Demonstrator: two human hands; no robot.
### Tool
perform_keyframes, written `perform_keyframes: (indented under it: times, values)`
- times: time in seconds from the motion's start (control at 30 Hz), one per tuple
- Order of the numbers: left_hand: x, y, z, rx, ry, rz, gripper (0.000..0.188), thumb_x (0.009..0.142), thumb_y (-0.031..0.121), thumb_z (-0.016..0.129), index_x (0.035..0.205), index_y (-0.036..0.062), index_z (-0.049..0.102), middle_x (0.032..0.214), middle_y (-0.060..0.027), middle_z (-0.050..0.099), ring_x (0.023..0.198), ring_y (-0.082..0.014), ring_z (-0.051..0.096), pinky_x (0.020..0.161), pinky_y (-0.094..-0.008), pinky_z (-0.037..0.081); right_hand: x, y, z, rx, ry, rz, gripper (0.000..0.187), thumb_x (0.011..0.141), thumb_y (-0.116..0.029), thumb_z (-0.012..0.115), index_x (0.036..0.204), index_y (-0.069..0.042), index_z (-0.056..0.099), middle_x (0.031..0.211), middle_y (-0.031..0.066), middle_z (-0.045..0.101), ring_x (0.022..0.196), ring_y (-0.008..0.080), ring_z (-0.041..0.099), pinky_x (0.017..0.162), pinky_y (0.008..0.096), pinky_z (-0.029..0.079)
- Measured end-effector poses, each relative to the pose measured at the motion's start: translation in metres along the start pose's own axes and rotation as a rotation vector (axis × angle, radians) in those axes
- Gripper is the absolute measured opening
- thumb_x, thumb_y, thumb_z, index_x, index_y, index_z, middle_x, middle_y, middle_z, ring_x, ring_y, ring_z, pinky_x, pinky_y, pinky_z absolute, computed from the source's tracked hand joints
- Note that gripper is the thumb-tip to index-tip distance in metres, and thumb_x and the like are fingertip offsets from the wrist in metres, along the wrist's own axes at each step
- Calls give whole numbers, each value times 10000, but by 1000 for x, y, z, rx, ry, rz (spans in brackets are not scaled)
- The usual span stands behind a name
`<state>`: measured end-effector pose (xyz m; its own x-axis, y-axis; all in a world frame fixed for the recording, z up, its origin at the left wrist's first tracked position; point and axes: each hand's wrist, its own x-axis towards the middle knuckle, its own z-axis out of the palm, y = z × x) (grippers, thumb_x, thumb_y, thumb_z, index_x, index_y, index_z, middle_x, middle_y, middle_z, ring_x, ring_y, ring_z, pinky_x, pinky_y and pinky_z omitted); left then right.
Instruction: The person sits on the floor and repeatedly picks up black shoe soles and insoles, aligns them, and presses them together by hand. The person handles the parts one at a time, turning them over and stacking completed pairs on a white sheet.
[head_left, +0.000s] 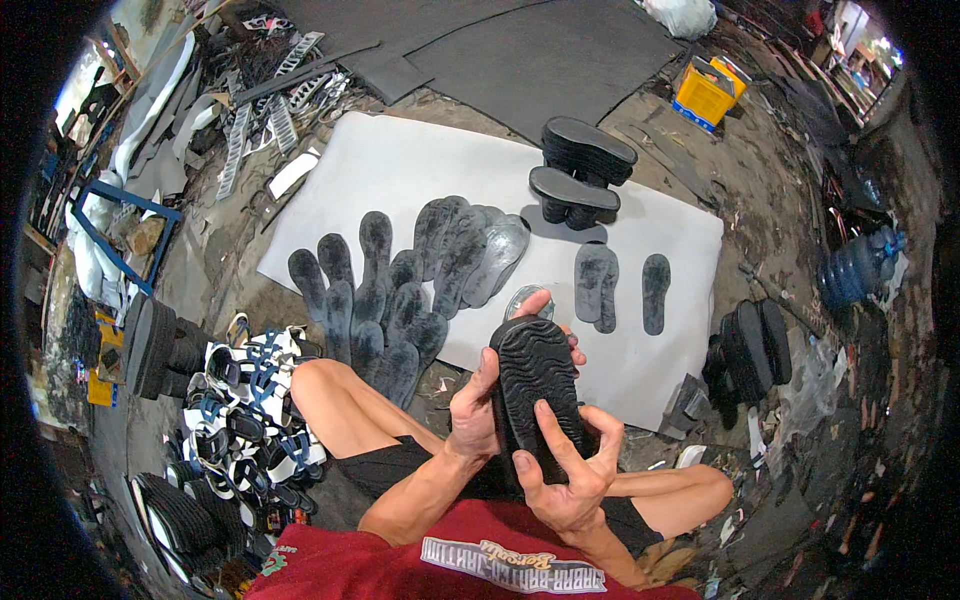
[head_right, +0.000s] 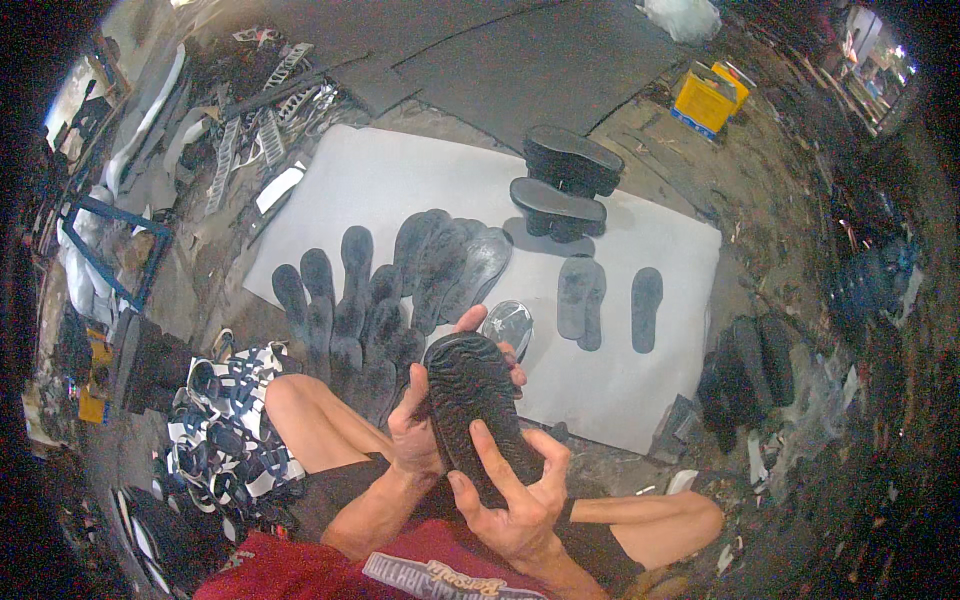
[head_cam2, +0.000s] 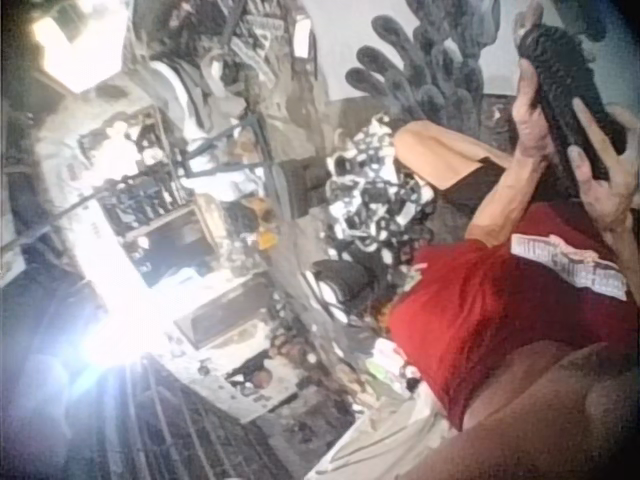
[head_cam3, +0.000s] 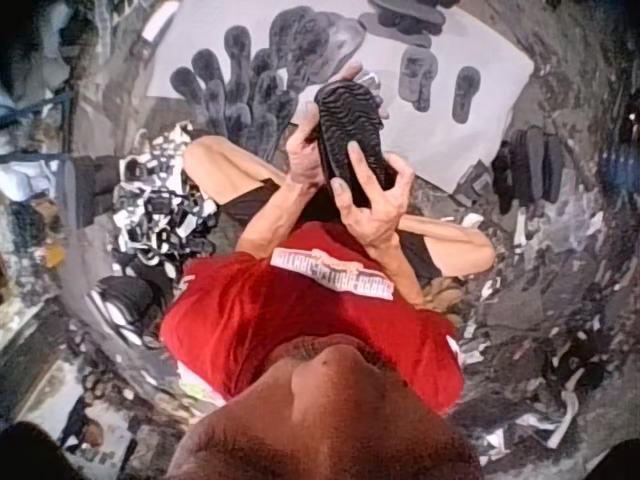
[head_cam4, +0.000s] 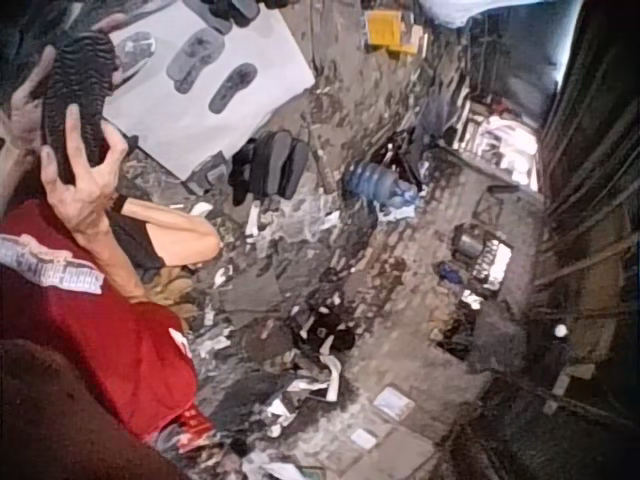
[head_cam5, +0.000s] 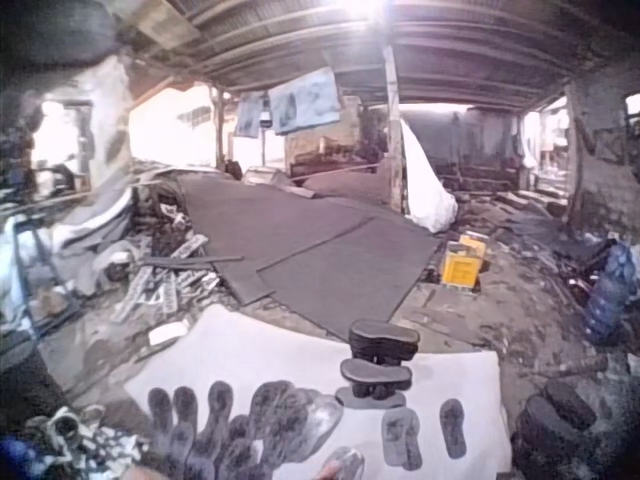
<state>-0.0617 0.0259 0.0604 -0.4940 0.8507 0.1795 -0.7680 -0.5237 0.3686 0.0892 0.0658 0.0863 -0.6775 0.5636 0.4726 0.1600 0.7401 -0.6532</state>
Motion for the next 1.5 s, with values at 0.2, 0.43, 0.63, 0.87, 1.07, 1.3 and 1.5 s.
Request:
perform_keyframes:
  times: [0.2,0.43,0.63,0.87,1.07,1.3,1.5]
  values:
    - [-1,0,1,-55,1,-8,925,1072,587,582,1742,99,171,1431,-195,540,1341,-320,581,1133,-442,518,0,2,2,21,-14,28,600,818,-322,902,1378,-139,784,1209,217,617,1104,349,608,913,430,568]
    - [-2,-1,-3,-81,-27,-19,942,1060,550,633,1744,102,166,1438,-190,540,1342,-313,581,1143,-440,511,-2,5,4,39,-16,43,591,819,-331,893,1372,-149,789,1201,221,599,1092,359,612,905,439,568]
    - [-1,1,-1,-62,-14,-21,948,1053,544,648,1743,96,176,1446,-187,537,1327,-307,590,1151,-420,495,1,3,2,58,-53,67,589,810,-312,894,1360,-128,791,1206,237,601,1106,373,606,928,455,557]
    - [4,7,-5,-99,-12,-32,742,1072,438,619,1649,77,323,1423,-204,549,1270,-302,622,1115,-436,516,6,4,2,78,-96,102,609,796,-273,908,1371,-120,781,1188,252,601,1112,394,604,937,460,549]
    - [12,13,-3,26,108,-67,482,1053,354,572,1449,94,476,1205,-133,582,1081,-247,640,1001,-407,557,12,6,4,64,-172,107,658,807,-299,924,1419,-131,750,1205,254,602,1137,399,608,955,466,554]
    - [19,33,-12,34,221,118,646,909,408,607,1421,22,525,1140,-158,584,978,-287,608,926,-427,519,7,35,-14,379,-238,669,829,936,-209,848,1641,-106,424,1282,224,644,1132,302,670,1033,440,531]
    - [13,22,-13,148,-11,392,593,917,498,609,1307,60,520,1237,-203,561,1309,-380,528,1224,-523,351,-16,86,-13,1131,159,960,576,996,-38,750,1498,41,478,1298,154,700,1172,221,680,1050,390,552]
